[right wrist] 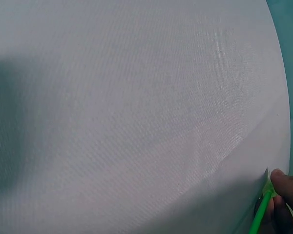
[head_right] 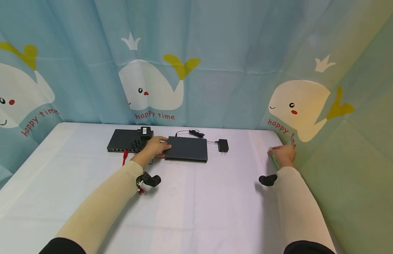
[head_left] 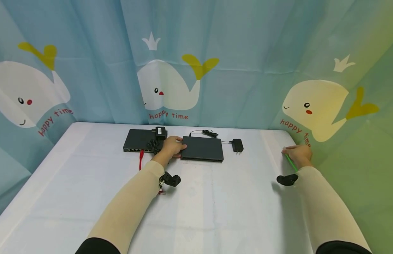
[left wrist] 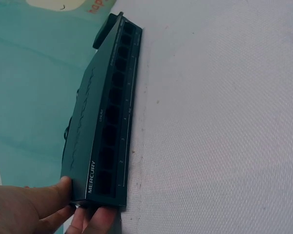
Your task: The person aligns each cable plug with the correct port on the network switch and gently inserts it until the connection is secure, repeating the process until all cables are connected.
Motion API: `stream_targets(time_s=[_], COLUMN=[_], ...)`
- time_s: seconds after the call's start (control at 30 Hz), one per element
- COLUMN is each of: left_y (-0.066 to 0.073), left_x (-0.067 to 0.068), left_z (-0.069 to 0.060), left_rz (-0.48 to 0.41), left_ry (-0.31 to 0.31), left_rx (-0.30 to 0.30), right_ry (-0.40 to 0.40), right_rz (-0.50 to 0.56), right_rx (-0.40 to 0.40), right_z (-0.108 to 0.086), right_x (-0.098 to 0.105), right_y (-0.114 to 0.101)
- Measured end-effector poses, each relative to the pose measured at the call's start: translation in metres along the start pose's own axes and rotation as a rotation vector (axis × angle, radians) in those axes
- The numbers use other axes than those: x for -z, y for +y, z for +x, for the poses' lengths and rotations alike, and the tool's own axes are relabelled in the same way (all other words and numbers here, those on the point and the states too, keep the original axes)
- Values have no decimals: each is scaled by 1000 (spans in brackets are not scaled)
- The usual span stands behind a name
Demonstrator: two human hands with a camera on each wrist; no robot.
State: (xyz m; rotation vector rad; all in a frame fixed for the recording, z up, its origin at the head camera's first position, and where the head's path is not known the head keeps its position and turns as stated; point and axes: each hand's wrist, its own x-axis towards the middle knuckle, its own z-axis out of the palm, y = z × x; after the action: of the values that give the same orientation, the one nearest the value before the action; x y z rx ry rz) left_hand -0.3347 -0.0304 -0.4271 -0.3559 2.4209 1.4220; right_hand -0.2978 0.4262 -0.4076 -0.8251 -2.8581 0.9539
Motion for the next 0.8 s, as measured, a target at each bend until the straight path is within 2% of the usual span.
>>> stream_targets(time_s=[0.17, 0.37, 0.53, 0.67, 0.8], left_y=[2, 5, 4, 1, 1], left_x=[1, 2, 0, -3, -2], left_z=[-5, -12, -4, 6, 3], left_rz=[-16, -6, -12, -9, -12], left_ry=[-5, -3, 3, 5, 9], left_rx=[-10, -9, 12, 8, 7], right_ry=[20, -19, -21, -70, -180], right_rz=[-51, -33, 15, 112, 303], right_rx=[8, -26, -40, -42, -47], right_z=[0, -1, 0, 3, 4], right_x=[1, 3, 4, 2, 1], right_y=[1, 2, 2, 3, 1])
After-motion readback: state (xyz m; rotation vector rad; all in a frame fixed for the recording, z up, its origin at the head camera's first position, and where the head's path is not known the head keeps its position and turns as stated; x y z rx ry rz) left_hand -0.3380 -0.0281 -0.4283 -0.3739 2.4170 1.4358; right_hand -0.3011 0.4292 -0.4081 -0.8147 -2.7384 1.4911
